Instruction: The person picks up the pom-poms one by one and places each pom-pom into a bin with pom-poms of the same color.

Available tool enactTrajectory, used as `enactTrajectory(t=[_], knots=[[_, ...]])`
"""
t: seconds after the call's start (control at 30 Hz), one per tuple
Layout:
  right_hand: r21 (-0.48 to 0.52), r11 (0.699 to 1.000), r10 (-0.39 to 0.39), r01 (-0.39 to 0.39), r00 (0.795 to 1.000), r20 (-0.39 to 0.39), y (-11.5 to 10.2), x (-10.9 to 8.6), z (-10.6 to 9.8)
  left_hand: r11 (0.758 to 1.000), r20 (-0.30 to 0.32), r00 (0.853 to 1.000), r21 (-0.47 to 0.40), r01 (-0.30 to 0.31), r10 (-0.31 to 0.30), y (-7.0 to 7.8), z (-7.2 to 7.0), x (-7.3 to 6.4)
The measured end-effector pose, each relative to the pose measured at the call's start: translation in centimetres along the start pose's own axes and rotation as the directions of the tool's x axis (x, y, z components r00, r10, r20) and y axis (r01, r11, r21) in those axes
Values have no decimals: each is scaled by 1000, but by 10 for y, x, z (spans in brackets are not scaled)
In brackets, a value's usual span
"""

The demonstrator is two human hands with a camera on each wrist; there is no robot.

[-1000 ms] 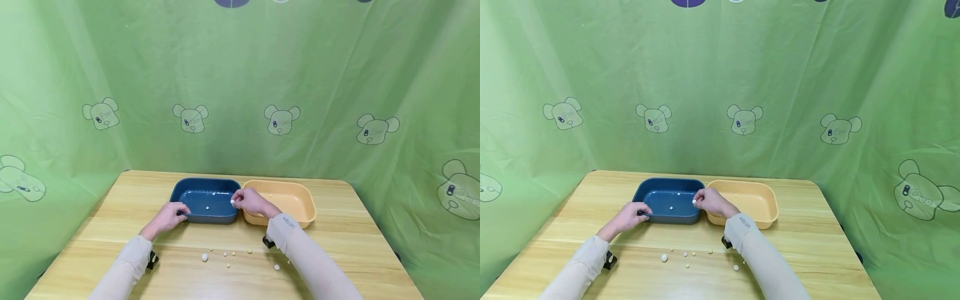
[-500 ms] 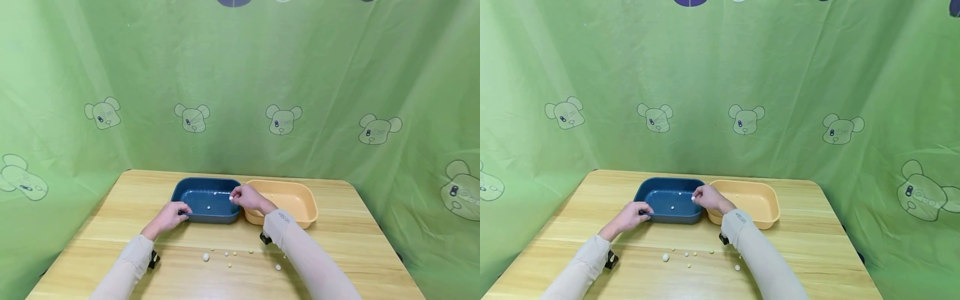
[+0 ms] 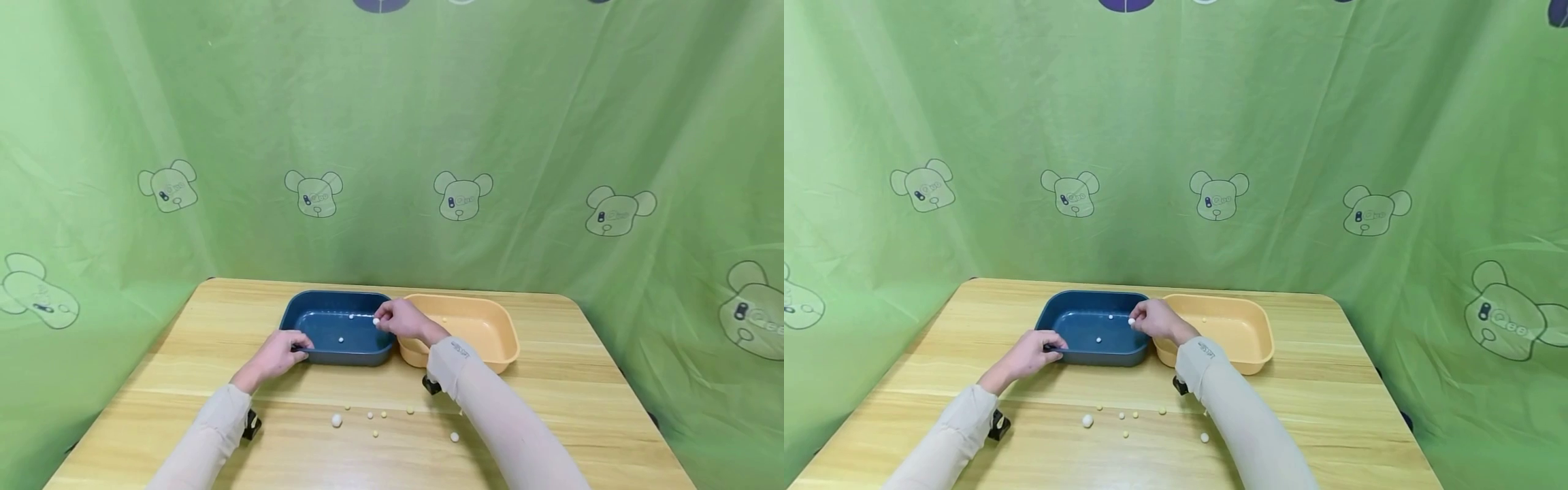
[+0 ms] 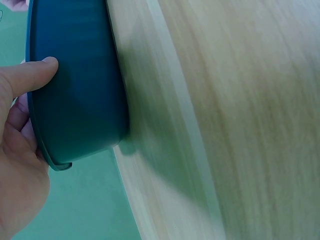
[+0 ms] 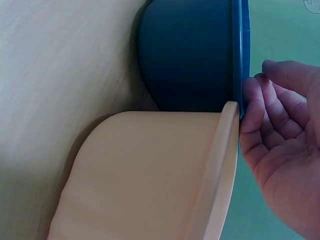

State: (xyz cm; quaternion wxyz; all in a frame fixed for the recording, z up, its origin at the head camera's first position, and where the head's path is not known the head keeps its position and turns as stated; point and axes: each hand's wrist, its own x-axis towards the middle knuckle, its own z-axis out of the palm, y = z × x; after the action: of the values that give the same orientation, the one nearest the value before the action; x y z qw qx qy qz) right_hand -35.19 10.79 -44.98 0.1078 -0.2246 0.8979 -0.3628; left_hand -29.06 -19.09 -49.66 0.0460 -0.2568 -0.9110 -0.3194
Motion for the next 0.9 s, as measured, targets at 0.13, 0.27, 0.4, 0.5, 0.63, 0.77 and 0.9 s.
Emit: enactTrajectory(t=[0.13, 0.27, 0.4, 0.5, 0.63, 0.77, 0.9], knots=[[-12, 1000, 4, -4, 1000, -4, 0, 2, 0, 1000, 0, 1000, -7, -3, 3, 1, 0, 0], [-24, 1000, -6, 6, 1000, -12, 1, 3, 0, 1000, 1, 1000, -10, 0, 0, 1, 1, 1], [-22, 1000, -13, 12, 1000, -16, 3, 4, 0, 1000, 2, 1000, -6, -1, 1, 1, 1, 1], [-10, 1000, -5, 5, 1000, -12, 3, 4, -1, 1000, 4, 1000, -7, 4, -4, 2, 2, 1], [-5, 1000, -1, 1, 1000, -7, 3, 4, -2, 1000, 1, 1000, -14, 5, -5, 2, 2, 2], [-9, 1000, -22, 22, 1000, -1, 1, 0, -5, 1000, -8, 1000, -13, -9, 9, 2, 1, 1], [-17, 999, -44, 45, 999, 8, -1, -7, -11, 1000, -8, 1000, -16, 3, -3, 1, 0, 1]])
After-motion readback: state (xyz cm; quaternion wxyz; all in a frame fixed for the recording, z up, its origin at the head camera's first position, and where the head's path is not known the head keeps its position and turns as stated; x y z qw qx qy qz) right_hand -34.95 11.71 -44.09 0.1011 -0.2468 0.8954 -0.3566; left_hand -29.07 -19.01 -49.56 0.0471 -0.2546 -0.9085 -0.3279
